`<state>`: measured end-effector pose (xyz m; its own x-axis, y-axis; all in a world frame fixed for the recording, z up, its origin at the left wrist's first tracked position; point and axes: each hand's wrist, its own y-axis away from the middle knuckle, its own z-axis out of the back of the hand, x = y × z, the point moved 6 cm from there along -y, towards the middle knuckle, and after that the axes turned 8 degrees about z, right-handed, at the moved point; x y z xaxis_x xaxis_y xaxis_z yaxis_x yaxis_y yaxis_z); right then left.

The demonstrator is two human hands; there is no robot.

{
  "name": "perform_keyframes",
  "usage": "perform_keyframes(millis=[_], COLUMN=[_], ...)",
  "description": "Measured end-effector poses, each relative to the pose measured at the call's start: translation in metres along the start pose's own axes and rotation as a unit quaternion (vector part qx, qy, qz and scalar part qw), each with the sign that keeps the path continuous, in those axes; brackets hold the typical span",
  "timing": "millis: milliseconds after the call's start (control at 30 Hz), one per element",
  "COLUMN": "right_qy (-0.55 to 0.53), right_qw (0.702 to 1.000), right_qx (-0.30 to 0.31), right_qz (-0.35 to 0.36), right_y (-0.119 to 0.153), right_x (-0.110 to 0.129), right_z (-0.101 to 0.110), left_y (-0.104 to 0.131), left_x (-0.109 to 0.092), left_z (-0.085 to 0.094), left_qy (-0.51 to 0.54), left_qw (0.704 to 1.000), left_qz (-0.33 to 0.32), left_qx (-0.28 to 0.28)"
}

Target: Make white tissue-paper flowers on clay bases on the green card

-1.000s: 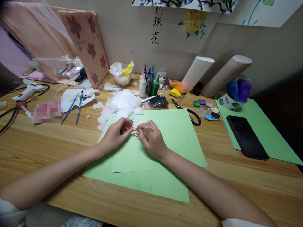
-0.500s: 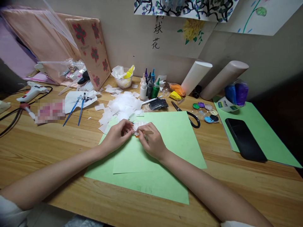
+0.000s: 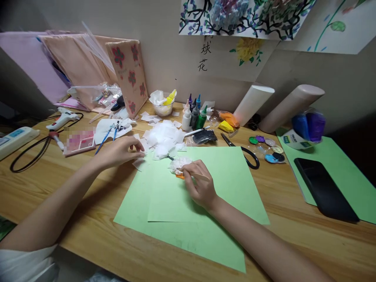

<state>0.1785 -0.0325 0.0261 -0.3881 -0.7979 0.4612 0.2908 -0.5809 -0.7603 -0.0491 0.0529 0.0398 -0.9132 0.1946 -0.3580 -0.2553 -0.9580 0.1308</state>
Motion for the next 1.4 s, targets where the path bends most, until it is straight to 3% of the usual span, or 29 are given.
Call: perform_keyframes(millis=[133,500,733,867,1067,1133,1233,1400], right_qy=[-0.001,-0.005,-0.019,-0.012,-0.010,-0.004,0.004,0.009], right_qw=[1.000,1.000,0.998,0.998,0.999,0.999,0.998,0.998], right_qx=[0.001,-0.006,0.051,0.056,0.041,0.038,0.046,0.059], right_qz=[0.002,0.013,0.028,0.006,-0.024,-0.030,-0.037,-0.036], right_y=[0.000,0.001,-0.001,-0.002,-0.003,-0.003,-0.002,-0.002], right_x=[-0.001,0.001,0.003,0.000,-0.005,-0.006,-0.007,-0.008], right_z=[-0.001,0.004,-0.005,-0.006,-0.005,-0.004,-0.004,-0.006], left_y=[-0.002,-0.004,-0.003,-0.001,0.012,0.017,0.020,0.018], left_x=[0.012,0.007,0.005,-0.010,-0.049,-0.061,-0.073,-0.076], left_z=[-0.005,-0.013,-0.017,-0.024,-0.055,-0.064,-0.071,-0.075], left_qy=[0.000,-0.030,0.069,0.169,0.308,0.320,0.308,0.277], left_qw=[0.996,0.993,0.982,0.961,0.907,0.904,0.920,0.947], left_qz=[-0.007,-0.041,-0.042,-0.074,-0.101,-0.120,-0.149,-0.139], left_qx=[0.092,0.103,0.170,0.204,0.268,0.258,0.190,0.082])
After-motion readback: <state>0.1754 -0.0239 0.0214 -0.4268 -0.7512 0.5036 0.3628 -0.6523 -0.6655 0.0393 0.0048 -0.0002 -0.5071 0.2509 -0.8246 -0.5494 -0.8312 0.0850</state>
